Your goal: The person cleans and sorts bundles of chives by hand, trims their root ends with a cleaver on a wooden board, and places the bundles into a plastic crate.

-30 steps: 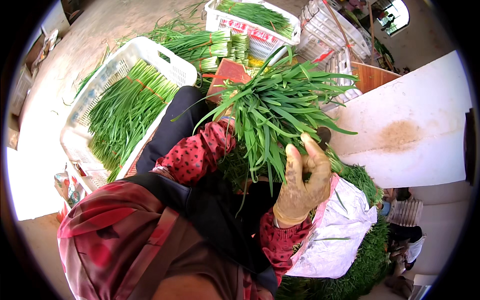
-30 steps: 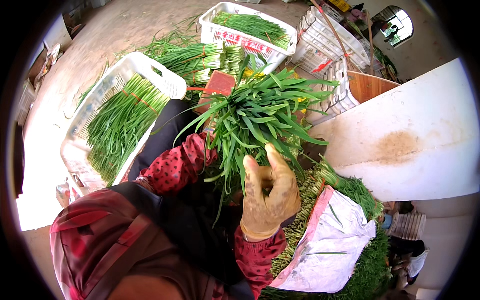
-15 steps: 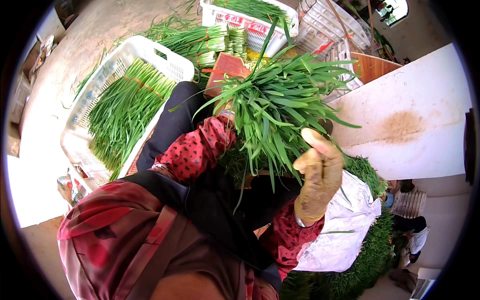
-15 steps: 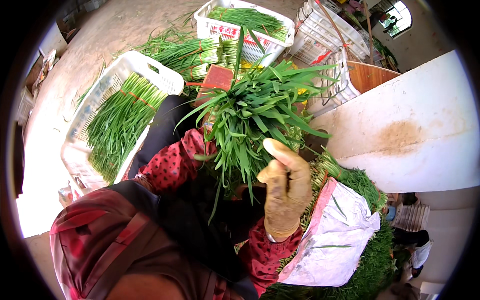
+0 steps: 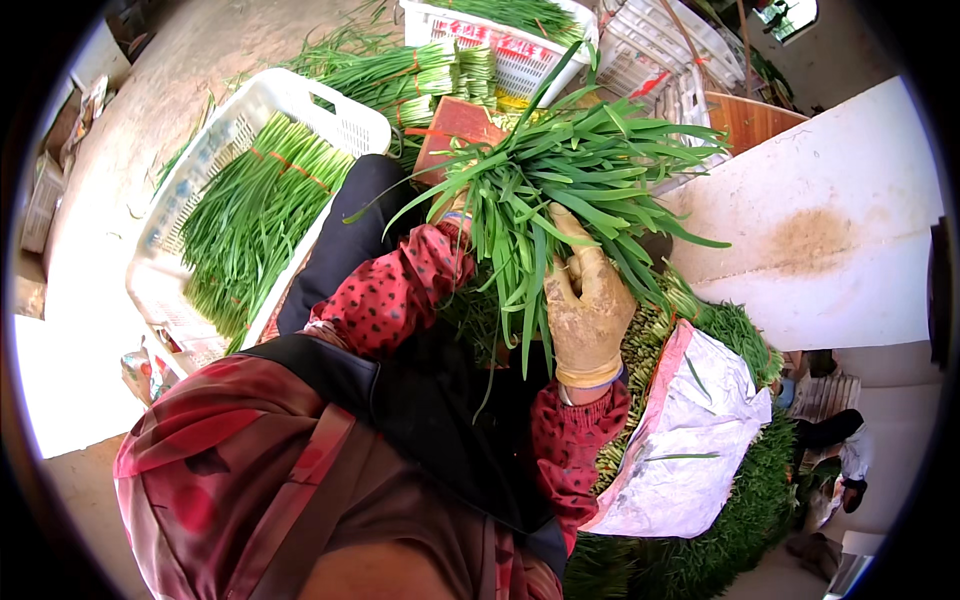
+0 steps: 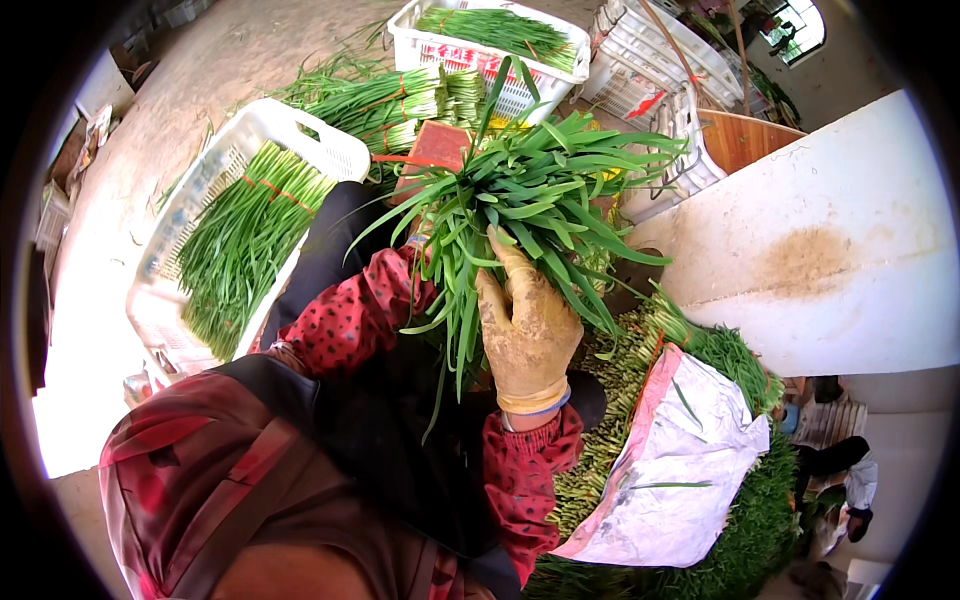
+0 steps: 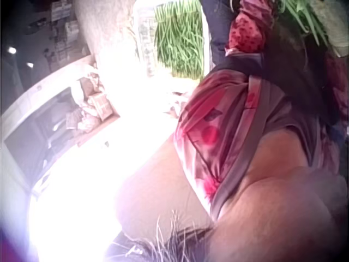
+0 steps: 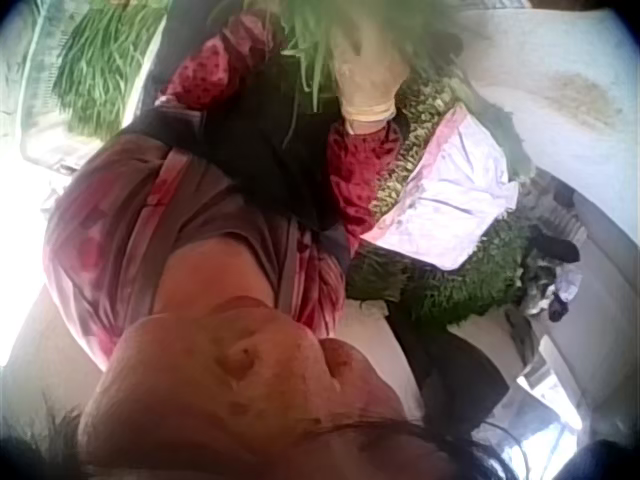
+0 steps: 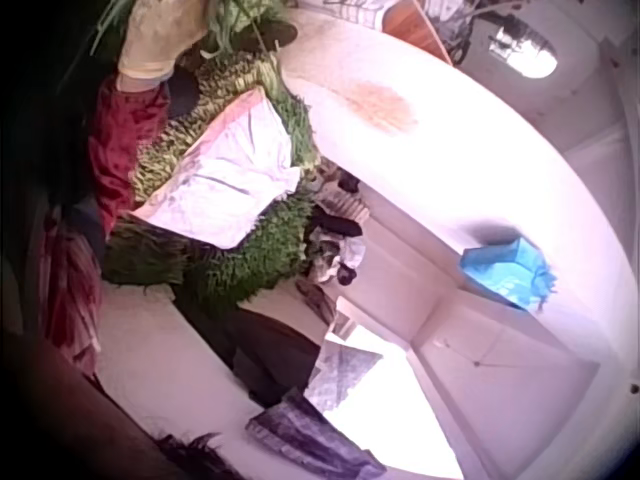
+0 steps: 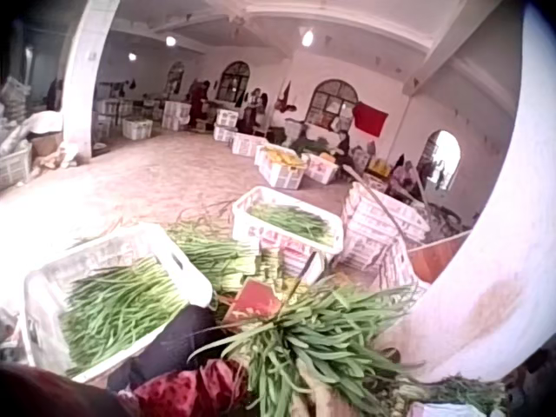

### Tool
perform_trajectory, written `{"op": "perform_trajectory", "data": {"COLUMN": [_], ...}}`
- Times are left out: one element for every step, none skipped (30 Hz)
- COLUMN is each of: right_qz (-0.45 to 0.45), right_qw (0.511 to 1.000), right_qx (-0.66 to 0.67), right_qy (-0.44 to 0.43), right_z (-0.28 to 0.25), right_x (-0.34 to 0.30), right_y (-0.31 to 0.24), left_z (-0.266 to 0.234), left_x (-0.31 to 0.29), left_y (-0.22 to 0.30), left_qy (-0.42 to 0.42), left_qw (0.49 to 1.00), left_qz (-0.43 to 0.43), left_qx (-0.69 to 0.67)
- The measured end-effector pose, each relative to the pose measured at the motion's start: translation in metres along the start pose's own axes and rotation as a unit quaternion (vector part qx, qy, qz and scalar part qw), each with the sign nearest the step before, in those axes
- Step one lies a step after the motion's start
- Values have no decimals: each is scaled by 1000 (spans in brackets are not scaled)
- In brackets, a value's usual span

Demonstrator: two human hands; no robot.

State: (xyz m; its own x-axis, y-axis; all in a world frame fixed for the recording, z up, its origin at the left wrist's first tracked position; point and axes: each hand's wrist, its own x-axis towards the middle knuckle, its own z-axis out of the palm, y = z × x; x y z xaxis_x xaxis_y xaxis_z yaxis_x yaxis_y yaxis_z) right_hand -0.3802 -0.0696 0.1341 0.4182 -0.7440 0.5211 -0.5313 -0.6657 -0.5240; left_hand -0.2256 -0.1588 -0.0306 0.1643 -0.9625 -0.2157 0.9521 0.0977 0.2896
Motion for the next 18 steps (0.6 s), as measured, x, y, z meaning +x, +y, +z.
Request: {"op": "perform_trajectory", "data": {"right_qz": [-9,-17,-26,-27,-29,-18,-18,-9,-1,7,7,11,16,21,23,-23,-44,-70], "right_qw": [1000,1000,999,998,994,991,991,991,992,989,990,988,987,994,993,995,993,987], "right_qx": [4,8,11,-42,-94,-131,-130,-128,-127,-135,-133,-136,-142,-73,-73,-77,-111,-140], "right_qy": [12,25,37,42,48,22,23,23,23,55,56,65,77,82,85,64,17,-32], "right_z": [5,9,14,16,18,21,25,29,32,34,35,34,33,39,41,41,43,45], "right_x": [0,0,1,0,-1,-4,-8,-12,-13,-14,-14,-13,-11,-14,-15,-15,-22,-26], "right_y": [5,10,14,16,17,22,25,28,25,21,19,16,14,24,31,37,46,47], "left_z": [0,0,0,0,-1,-2,-3,-4,-4,-4,-3,-2,-2,-3,-3,-2,-1,-2], "left_x": [-1,-2,-2,-2,-2,-2,-3,-3,-3,-4,-4,-2,-3,-4,-5,-6,-5,-8], "left_y": [0,-1,-2,-2,-1,0,1,1,2,2,2,3,3,4,5,4,5,5], "left_qy": [0,0,0,0,0,0,1,1,1,0,-1,-3,-3,-5,-5,-6,-10,-9], "left_qw": [1000,1000,1000,1000,1000,1000,1000,1000,1000,1000,1000,1000,1000,1000,1000,1000,1000,1000], "left_qz": [-1,-2,-3,-2,-3,-3,-2,-2,-1,-1,-1,-1,-1,-4,-4,-6,-8,-9], "left_qx": [-2,-2,-3,-1,0,1,3,4,5,5,6,4,8,11,13,16,16,15]}}
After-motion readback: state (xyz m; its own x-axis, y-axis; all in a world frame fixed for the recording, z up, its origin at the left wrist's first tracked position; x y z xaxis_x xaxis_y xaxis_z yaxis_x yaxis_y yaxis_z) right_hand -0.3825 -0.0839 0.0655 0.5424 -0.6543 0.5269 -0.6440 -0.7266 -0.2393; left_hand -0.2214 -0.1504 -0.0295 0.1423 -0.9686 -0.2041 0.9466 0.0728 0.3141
